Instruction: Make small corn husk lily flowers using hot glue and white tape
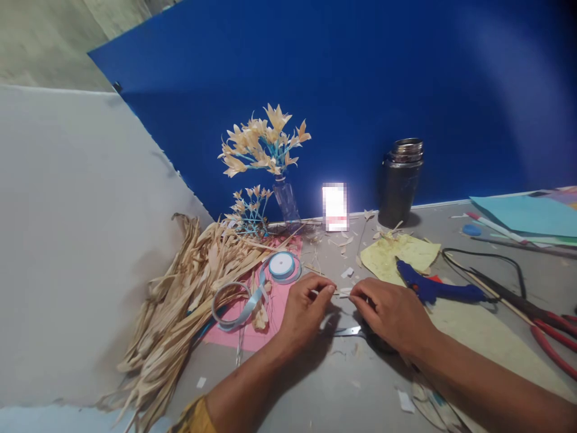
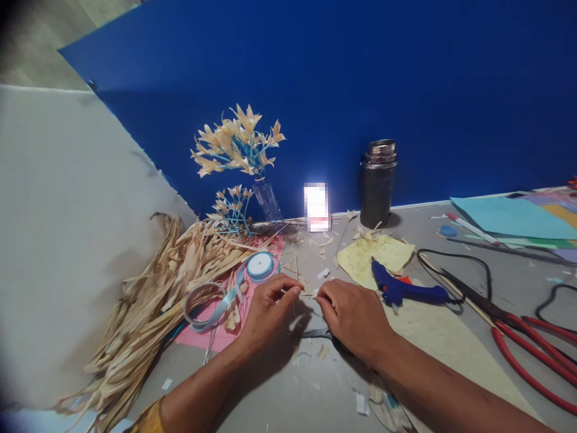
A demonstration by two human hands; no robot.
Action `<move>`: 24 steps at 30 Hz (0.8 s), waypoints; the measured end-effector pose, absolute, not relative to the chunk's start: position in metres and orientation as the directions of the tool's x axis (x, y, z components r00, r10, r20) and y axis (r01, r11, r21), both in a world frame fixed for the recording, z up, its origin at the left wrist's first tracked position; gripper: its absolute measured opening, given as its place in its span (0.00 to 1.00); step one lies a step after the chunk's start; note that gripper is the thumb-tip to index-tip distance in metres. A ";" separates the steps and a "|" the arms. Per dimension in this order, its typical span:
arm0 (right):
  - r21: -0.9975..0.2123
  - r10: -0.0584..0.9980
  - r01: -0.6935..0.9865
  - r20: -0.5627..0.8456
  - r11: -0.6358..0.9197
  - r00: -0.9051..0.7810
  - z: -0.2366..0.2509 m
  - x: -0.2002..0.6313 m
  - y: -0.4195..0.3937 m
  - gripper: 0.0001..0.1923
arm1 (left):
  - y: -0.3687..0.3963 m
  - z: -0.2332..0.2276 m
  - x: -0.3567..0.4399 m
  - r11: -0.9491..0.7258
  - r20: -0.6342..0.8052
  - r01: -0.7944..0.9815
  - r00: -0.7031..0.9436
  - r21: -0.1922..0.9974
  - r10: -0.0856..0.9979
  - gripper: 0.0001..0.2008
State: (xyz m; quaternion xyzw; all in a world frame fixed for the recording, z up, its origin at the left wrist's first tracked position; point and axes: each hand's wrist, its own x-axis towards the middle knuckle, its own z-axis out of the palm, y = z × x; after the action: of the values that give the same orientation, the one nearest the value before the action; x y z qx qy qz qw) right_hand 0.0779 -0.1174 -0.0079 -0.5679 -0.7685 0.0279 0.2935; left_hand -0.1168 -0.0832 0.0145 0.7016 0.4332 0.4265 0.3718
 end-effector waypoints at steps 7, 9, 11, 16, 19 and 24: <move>-0.466 0.917 0.819 0.359 0.336 -0.172 -0.001 0.076 -0.118 0.09 | -0.087 0.014 -0.114 -0.382 0.293 0.293 0.305 0.876 0.906 0.04; -0.512 0.932 0.797 0.320 0.321 -0.170 0.001 0.076 -0.118 0.10 | -0.087 0.013 -0.112 -0.291 0.219 0.234 0.291 0.928 0.931 0.03; -0.578 0.946 0.758 0.281 0.302 -0.163 0.003 0.075 -0.118 0.11 | -0.087 0.011 -0.111 -0.169 0.123 0.140 0.287 0.976 0.950 0.02; -0.696 0.955 0.655 0.209 0.295 -0.208 0.003 0.074 -0.117 0.13 | -0.087 0.003 -0.109 0.196 -0.150 -0.099 0.352 0.976 0.924 0.11; -0.707 0.963 0.655 0.167 0.267 -0.212 0.003 0.075 -0.117 0.12 | -0.088 0.003 -0.109 0.259 -0.181 -0.148 0.403 0.954 0.897 0.14; -0.589 0.977 0.780 0.159 0.211 -0.143 0.005 0.075 -0.118 0.11 | -0.090 0.004 -0.107 0.300 -0.190 -0.194 0.442 0.934 0.877 0.17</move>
State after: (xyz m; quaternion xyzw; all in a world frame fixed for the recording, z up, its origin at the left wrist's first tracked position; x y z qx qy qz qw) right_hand 0.0746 -0.1176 0.0049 -0.5996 -0.7324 0.1876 0.2624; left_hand -0.1071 -0.0900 0.0042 0.4582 0.3726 0.3744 0.7149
